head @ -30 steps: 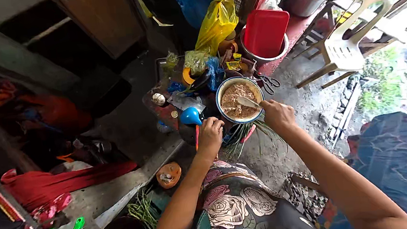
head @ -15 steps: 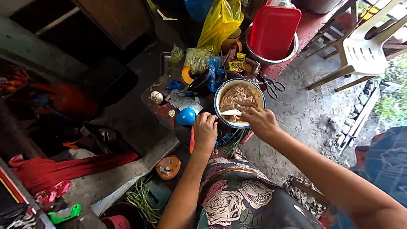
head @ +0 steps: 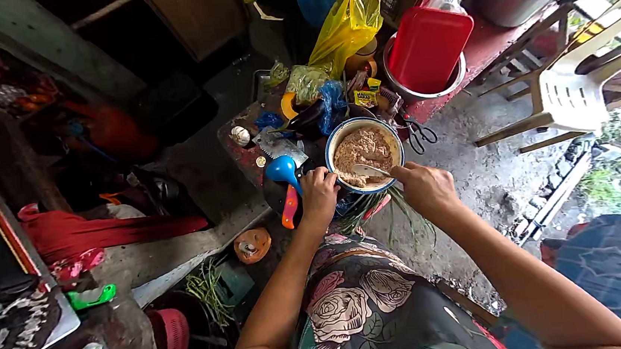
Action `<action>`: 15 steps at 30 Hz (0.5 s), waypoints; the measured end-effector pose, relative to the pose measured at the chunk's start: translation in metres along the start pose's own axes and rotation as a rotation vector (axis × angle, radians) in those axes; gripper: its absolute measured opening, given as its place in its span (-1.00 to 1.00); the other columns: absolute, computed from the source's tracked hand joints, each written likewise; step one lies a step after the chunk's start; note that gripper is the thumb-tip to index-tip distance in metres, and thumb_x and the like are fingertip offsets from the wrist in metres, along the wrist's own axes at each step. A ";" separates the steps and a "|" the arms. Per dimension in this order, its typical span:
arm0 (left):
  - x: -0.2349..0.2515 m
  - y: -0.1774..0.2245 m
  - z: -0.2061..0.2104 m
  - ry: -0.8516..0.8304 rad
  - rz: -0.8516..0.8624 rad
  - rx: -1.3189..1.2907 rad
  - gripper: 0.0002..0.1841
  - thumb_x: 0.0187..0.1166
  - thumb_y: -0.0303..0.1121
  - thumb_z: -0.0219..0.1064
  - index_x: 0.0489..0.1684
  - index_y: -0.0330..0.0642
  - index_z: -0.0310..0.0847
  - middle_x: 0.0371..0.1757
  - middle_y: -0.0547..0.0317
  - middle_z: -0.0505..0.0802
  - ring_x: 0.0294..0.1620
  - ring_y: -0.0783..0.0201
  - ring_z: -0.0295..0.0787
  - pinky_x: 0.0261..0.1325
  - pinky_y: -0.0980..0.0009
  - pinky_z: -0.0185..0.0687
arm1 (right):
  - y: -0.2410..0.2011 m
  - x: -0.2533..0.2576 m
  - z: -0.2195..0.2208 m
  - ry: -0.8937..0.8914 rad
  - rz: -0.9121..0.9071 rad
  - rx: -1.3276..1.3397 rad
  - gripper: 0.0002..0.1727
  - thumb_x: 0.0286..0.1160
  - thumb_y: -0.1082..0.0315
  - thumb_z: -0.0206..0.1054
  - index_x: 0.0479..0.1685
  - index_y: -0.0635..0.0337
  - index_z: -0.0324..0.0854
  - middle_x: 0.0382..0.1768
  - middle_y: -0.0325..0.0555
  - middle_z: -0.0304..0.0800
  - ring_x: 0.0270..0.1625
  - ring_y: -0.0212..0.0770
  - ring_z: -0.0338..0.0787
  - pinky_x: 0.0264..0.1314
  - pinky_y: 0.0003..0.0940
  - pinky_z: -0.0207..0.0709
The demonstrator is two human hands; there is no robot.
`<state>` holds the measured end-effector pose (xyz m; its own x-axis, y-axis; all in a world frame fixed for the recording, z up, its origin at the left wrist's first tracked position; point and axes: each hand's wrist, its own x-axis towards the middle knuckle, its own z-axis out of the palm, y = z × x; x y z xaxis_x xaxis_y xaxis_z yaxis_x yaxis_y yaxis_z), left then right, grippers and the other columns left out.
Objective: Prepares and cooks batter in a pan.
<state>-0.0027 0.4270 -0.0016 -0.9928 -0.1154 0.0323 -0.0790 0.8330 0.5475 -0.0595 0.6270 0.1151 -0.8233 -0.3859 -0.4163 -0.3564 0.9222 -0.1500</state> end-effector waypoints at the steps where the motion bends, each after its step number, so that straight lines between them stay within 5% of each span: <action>1: 0.000 0.001 0.000 0.008 -0.006 -0.002 -0.80 0.44 -0.42 0.54 -0.03 -0.23 0.88 0.20 -0.25 0.80 0.27 -0.27 0.68 0.37 -0.22 0.46 | -0.002 0.000 0.001 -0.017 0.025 0.027 -0.66 0.64 0.52 0.15 0.19 0.07 0.78 0.09 0.14 0.86 0.08 0.28 0.85 -0.02 0.32 0.60; 5: 0.002 0.007 -0.001 -0.040 -0.032 0.028 -0.80 0.50 -0.40 0.50 0.01 -0.20 0.87 0.26 -0.22 0.79 0.33 -0.26 0.65 0.43 -0.21 0.42 | -0.005 0.026 0.032 -0.131 0.037 0.022 -0.56 0.65 0.54 0.10 0.37 0.03 0.70 0.24 0.17 0.81 0.21 0.30 0.82 0.09 0.36 0.60; 11: 0.004 0.006 0.004 0.025 0.010 0.037 -0.84 0.46 -0.43 0.51 -0.07 -0.20 0.89 0.18 -0.23 0.81 0.27 -0.26 0.69 0.36 -0.22 0.46 | -0.002 0.032 0.023 0.084 -0.029 -0.031 -0.64 0.53 0.63 0.20 0.16 0.15 0.78 0.14 0.18 0.84 0.08 0.29 0.85 -0.06 0.27 0.63; 15: 0.007 0.007 0.006 -0.018 -0.017 0.071 -0.81 0.51 -0.40 0.49 0.00 -0.18 0.87 0.23 -0.22 0.79 0.32 -0.25 0.66 0.41 -0.23 0.41 | -0.004 0.036 0.052 0.094 -0.203 -0.059 -0.63 0.58 0.64 0.17 0.23 0.20 0.74 0.16 0.33 0.77 0.21 0.38 0.77 0.11 0.32 0.58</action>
<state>-0.0106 0.4351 -0.0030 -0.9926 -0.1212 0.0081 -0.1019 0.8674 0.4871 -0.0646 0.6112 0.0539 -0.7683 -0.5669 -0.2973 -0.5423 0.8232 -0.1684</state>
